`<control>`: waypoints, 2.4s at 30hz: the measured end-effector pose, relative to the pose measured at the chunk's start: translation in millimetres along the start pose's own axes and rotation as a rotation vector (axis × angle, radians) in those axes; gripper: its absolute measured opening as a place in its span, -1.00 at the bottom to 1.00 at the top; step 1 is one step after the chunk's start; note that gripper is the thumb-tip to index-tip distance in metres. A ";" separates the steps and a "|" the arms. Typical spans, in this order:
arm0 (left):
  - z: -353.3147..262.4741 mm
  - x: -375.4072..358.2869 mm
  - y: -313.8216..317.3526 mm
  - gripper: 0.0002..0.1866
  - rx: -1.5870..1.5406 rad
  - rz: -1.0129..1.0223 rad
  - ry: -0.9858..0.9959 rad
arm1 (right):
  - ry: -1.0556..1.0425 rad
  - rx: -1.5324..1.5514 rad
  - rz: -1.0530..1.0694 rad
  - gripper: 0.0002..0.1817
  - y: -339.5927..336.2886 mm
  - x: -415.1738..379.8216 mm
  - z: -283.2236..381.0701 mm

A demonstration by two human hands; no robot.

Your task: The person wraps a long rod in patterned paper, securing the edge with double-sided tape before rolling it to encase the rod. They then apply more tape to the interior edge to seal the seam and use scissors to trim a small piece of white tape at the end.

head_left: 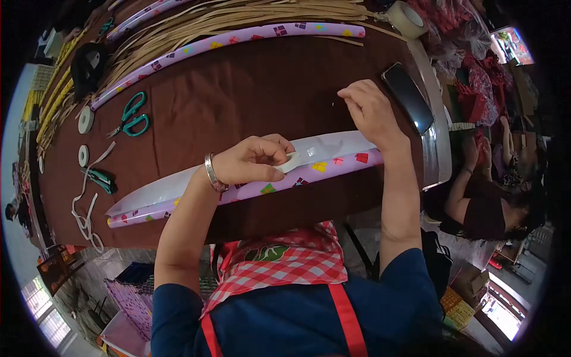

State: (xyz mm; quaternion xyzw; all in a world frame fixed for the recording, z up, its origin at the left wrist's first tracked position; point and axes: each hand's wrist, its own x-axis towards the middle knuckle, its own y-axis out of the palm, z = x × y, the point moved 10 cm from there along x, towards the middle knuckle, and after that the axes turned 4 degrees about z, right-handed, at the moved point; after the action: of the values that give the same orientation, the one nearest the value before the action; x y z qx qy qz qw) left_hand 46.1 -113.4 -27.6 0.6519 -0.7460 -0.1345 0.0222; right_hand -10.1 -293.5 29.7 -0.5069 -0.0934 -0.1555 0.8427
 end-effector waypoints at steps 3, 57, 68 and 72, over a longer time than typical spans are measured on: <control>-0.1 0.4 -0.5 -0.85 -0.001 0.001 0.014 | 0.075 0.026 0.026 -0.86 1.1 -0.8 -6.4; 0.1 -2.6 5.8 -0.70 0.077 -0.019 0.037 | 0.126 0.325 -0.212 -0.91 -0.3 -63.3 68.9; -5.9 1.1 3.8 -0.74 0.118 -0.012 0.034 | 0.415 -0.127 -0.293 -0.95 -39.6 -102.8 -4.0; -5.8 -1.6 2.6 -0.72 0.081 -0.073 0.014 | 0.488 -0.182 -0.269 -0.96 -42.6 -107.0 -18.1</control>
State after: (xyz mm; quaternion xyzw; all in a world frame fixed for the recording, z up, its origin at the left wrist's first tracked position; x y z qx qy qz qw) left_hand 45.0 -112.6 -21.2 0.6800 -0.7263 -0.1003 -0.0037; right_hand -125.2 -310.2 22.6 -0.5110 0.0602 -0.3907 0.7633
